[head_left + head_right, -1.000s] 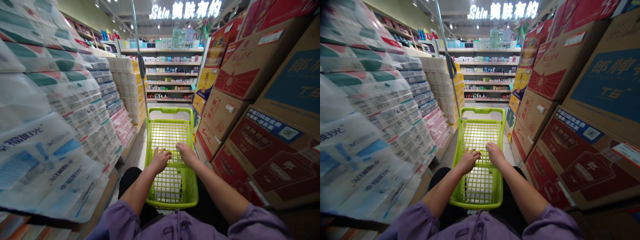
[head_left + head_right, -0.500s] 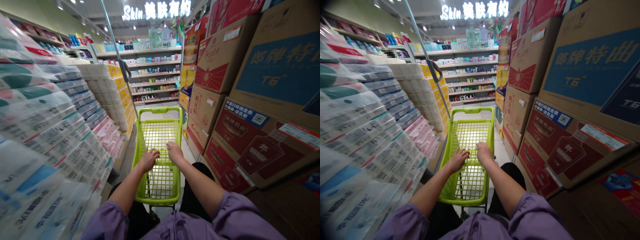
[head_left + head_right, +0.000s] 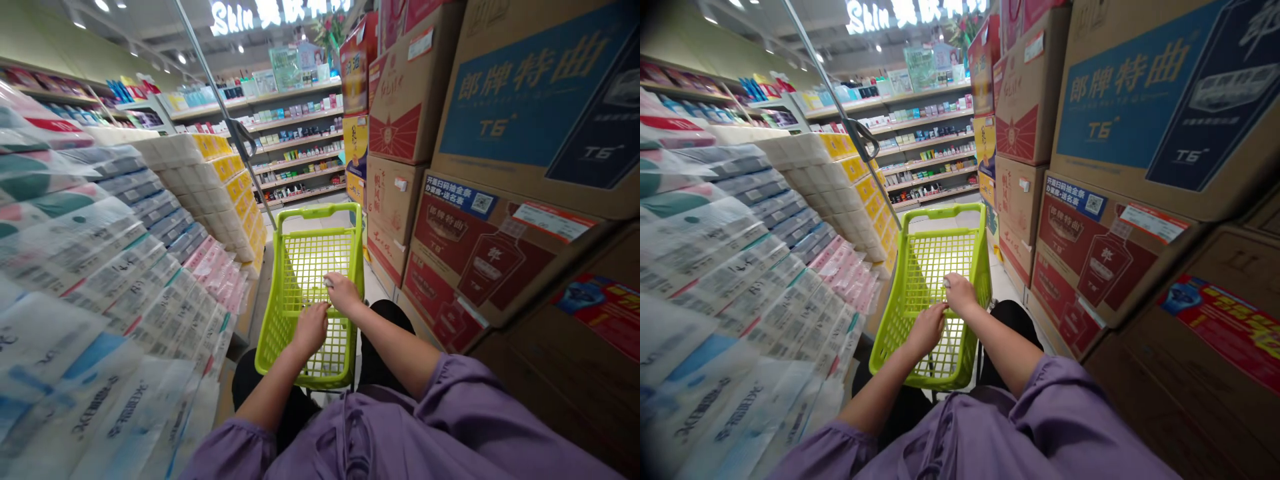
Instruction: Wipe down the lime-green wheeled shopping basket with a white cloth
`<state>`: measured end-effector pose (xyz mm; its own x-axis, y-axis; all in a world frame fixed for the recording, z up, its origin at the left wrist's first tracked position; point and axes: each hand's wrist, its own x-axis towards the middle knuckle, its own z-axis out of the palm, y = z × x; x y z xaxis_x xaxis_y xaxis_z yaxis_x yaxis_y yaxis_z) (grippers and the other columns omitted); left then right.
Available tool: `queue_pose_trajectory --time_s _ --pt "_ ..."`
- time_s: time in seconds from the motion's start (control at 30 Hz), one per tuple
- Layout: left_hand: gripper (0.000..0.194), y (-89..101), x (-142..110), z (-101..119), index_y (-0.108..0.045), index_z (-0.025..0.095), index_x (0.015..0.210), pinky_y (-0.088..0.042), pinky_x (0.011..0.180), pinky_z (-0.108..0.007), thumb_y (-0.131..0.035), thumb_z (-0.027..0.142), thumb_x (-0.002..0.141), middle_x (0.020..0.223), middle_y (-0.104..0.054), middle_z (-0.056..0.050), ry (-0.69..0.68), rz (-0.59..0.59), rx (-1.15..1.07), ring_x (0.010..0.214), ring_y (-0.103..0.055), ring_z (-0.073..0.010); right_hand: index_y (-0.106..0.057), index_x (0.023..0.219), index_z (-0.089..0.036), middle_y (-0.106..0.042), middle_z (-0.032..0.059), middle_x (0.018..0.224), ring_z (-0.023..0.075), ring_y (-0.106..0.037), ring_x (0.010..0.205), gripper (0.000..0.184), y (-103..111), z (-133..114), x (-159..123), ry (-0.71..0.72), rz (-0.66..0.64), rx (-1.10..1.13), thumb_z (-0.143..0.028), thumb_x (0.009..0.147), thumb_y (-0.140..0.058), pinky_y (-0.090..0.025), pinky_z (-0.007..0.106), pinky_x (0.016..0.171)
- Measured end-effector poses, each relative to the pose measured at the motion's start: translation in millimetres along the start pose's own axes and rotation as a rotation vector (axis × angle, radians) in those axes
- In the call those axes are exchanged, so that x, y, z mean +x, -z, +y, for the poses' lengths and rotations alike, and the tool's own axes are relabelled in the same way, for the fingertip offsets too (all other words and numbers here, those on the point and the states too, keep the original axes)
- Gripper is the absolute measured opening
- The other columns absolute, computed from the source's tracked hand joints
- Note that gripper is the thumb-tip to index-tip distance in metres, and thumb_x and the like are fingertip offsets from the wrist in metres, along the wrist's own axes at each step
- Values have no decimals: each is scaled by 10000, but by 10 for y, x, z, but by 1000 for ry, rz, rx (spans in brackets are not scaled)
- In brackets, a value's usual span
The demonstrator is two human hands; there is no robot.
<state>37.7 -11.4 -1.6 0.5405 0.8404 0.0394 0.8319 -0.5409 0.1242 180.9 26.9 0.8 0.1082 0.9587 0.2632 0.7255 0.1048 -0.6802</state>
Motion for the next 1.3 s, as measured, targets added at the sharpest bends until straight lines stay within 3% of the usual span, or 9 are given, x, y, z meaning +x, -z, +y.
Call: queue_pose_trajectory --time_s 0.1,0.17,0.33,0.5,0.7,0.9,1.0,1.13,1.3 --pt "423 -63 -153 376 -472 114 1307 -478 889 -383 -335 170 910 1069 -682 -137 16 -147 -74 997 -641 -246 -637 1094 -246 -658 18 1146 189 -595 969 366 27 9 -15 12 -6 16 -105 796 -478 -441 281 796" --pt "463 -81 -217 526 -430 88 1345 -474 871 -376 -309 141 901 1027 -691 -144 36 -167 -84 962 -651 -252 -635 1097 -252 -658 13 1149 185 -597 980 366 35 24 -19 30 -7 25 -107 795 -489 -441 274 803" --pt "470 -129 -287 646 -396 111 1367 -393 1005 -468 -331 298 941 1183 -637 -163 11 -75 -70 1132 -577 -299 -646 1068 -240 -663 24 1145 181 -606 989 352 57 61 -2 55 15 45 -89 790 -490 -450 273 834" --pt "494 -203 -271 671 -384 82 1368 -377 1033 -447 -364 184 885 1154 -639 -176 -57 -93 -28 1134 -572 -281 -648 1082 -244 -660 20 1168 172 -607 1028 381 81 94 9 103 22 82 -68 779 -500 -460 275 885" --pt "445 -240 -257 506 -431 119 1320 -418 995 -409 -365 193 886 1060 -673 -129 -93 -25 -41 1016 -614 -250 -688 1033 -218 -665 49 1156 182 -602 1073 387 39 227 -106 338 -134 43 -25 752 -504 -457 315 947" --pt "546 -232 -164 344 -334 74 1398 -413 1022 -416 -396 180 866 1137 -655 -160 -198 -10 -33 1097 -584 -254 -667 1092 -175 -615 94 1244 194 -516 1205 430 322 352 3 406 -26 -4 1 747 -480 -387 340 1039" --pt "569 -206 -113 233 -320 82 1411 -437 994 -408 -412 185 859 1160 -648 -163 -221 -31 -33 1105 -584 -254 -693 946 -178 -664 81 1080 189 -570 1067 336 401 378 47 432 -131 -117 -8 738 -492 -420 316 956" --pt "613 -131 -135 -17 -274 136 1452 -449 962 -401 -417 182 858 1182 -647 -137 -182 -89 -6 1094 -598 -252 -680 809 -163 -661 75 924 186 -572 936 257 290 330 26 434 -210 -213 -8 726 -493 -419 293 880" --pt "607 32 -253 -427 -291 214 1457 -441 943 -361 -411 155 865 1180 -665 -96 -78 -158 9 1071 -619 -225 -688 873 -178 -662 65 987 183 -559 982 314 51 188 8 436 -172 -175 3 721 -481 -412 270 864"
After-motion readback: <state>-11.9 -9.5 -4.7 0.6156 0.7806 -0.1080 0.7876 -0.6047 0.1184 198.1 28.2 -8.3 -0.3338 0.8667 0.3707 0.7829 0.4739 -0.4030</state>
